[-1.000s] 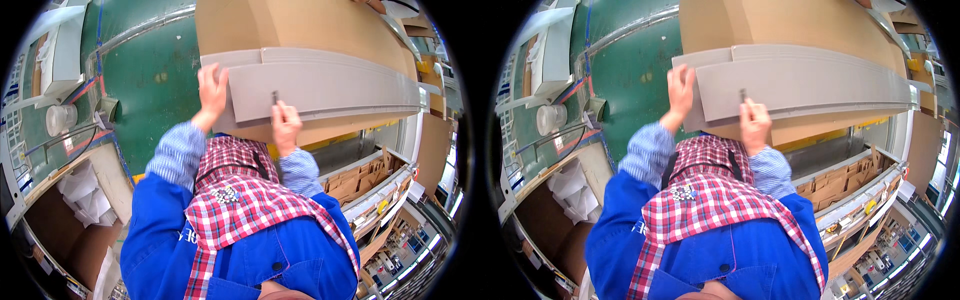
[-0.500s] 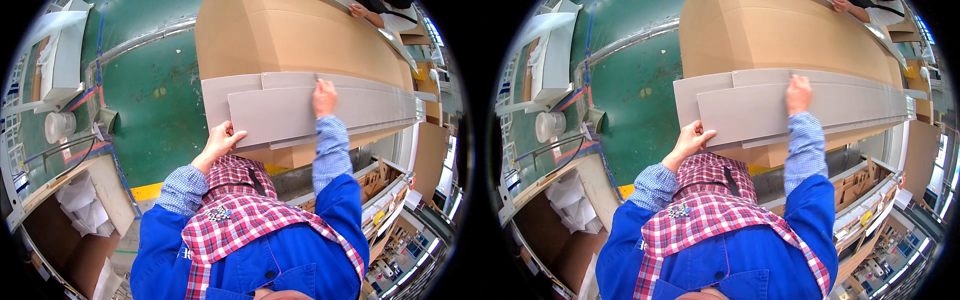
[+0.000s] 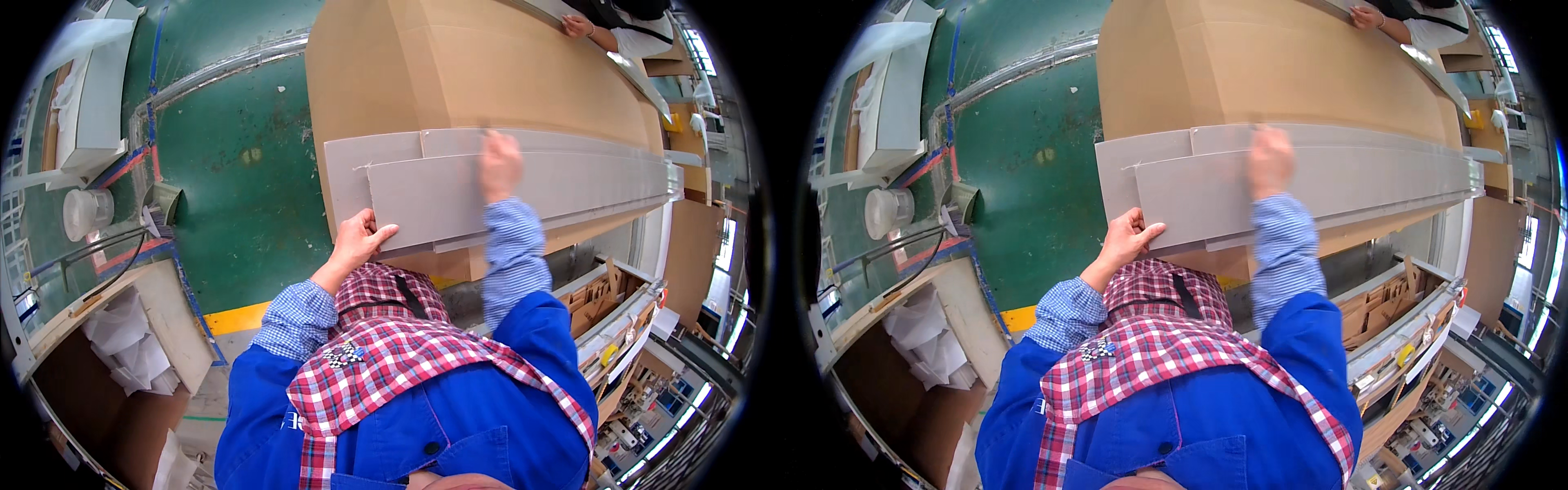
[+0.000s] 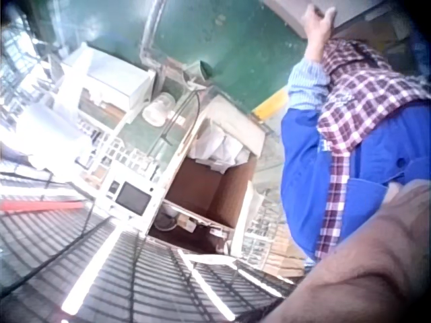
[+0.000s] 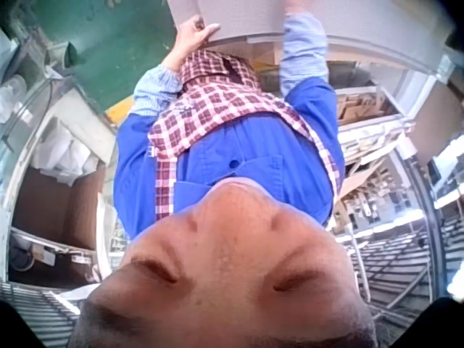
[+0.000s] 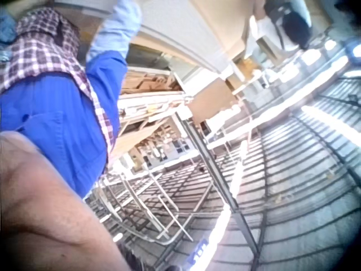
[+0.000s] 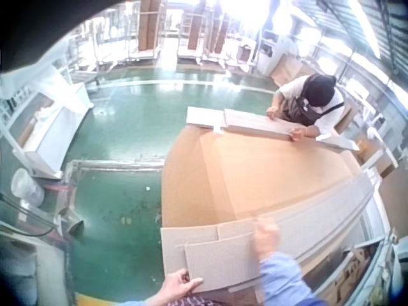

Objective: The person unpacks gray plastic components from a cardboard box and places them on a workbench. They then use a utility knife to scrape the surface of the components, removing residue or marks, and peel off protective plastic film. A coworker assists by holding the box and handling other parts.

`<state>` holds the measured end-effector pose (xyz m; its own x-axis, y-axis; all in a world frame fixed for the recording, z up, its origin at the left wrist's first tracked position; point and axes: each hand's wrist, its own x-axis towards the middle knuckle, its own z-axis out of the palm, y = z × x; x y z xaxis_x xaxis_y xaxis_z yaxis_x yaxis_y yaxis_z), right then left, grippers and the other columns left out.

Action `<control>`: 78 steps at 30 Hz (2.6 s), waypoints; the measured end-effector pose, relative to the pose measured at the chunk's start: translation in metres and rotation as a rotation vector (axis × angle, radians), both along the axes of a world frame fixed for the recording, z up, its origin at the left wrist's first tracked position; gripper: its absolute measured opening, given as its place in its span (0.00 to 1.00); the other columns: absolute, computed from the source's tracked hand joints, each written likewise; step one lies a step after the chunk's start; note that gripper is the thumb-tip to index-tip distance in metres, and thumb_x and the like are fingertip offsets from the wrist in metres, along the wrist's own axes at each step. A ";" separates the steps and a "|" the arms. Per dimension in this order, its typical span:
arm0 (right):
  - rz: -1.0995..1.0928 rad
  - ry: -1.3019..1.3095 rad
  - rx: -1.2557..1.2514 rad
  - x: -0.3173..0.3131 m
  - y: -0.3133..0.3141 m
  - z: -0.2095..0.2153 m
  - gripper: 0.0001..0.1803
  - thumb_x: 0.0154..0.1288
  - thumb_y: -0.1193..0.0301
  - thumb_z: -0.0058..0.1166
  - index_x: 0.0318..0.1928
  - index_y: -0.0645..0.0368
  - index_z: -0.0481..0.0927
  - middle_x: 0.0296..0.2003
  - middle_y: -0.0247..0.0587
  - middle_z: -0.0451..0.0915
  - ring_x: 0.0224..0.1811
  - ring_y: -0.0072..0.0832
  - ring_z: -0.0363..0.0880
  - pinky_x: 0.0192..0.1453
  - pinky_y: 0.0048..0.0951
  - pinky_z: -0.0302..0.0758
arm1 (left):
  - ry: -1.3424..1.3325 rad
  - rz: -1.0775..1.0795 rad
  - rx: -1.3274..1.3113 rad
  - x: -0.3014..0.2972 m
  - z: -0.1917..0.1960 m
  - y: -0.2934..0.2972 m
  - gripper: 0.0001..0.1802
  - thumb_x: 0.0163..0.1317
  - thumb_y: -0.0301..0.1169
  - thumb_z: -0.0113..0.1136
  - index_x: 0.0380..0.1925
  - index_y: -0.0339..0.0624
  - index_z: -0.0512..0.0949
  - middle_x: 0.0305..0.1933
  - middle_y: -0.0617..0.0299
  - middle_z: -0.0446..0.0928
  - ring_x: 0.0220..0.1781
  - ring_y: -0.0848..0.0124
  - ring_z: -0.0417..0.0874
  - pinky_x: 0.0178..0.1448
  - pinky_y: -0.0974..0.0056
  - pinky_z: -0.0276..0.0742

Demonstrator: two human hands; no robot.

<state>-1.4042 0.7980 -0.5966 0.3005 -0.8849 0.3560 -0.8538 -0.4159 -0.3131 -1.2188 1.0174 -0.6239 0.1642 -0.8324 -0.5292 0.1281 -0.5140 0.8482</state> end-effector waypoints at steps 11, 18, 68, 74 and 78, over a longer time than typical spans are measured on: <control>0.409 -0.198 0.283 0.137 0.118 -0.007 0.05 0.59 0.74 0.48 0.34 0.54 0.77 0.29 0.42 0.74 0.33 0.42 0.77 0.34 0.40 0.75 | -0.208 -0.052 -0.167 -0.004 -0.023 0.004 0.17 0.54 0.37 0.68 0.33 0.35 0.75 0.20 0.61 0.76 0.19 0.78 0.76 0.23 0.72 0.69; 0.011 -0.217 0.019 0.029 0.047 -0.006 0.08 0.65 0.70 0.47 0.37 0.56 0.79 0.29 0.43 0.76 0.31 0.41 0.76 0.31 0.38 0.72 | 0.080 -0.150 -0.080 0.008 -0.006 0.010 0.26 0.51 0.29 0.69 0.49 0.33 0.73 0.33 0.61 0.77 0.27 0.80 0.75 0.31 0.73 0.72; -0.104 -0.206 0.150 0.057 0.070 -0.010 0.09 0.59 0.76 0.48 0.41 0.58 0.77 0.31 0.44 0.76 0.33 0.39 0.77 0.32 0.38 0.75 | 0.117 -0.176 -0.099 0.013 -0.005 0.008 0.27 0.51 0.29 0.70 0.51 0.35 0.72 0.29 0.65 0.77 0.27 0.81 0.76 0.31 0.74 0.73; 0.432 -0.302 0.094 0.151 0.151 -0.034 0.08 0.59 0.75 0.51 0.39 0.55 0.79 0.27 0.40 0.74 0.32 0.37 0.77 0.31 0.36 0.75 | -0.303 -0.166 -0.447 0.012 -0.055 0.025 0.25 0.52 0.26 0.68 0.51 0.36 0.72 0.30 0.64 0.78 0.28 0.79 0.77 0.31 0.73 0.74; 0.327 -0.349 0.183 0.152 0.137 -0.011 0.09 0.58 0.75 0.52 0.40 0.55 0.79 0.28 0.39 0.74 0.31 0.38 0.77 0.31 0.36 0.75 | -0.091 -0.220 -0.146 0.017 -0.044 0.024 0.23 0.53 0.24 0.65 0.50 0.34 0.72 0.31 0.62 0.79 0.29 0.77 0.78 0.32 0.72 0.75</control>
<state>-1.2520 0.9350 -0.6078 0.4627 -0.8219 0.3323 -0.5198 -0.5552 -0.6493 -1.2019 1.0412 -0.6678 0.0120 -0.9196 -0.3927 -0.0530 -0.3928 0.9181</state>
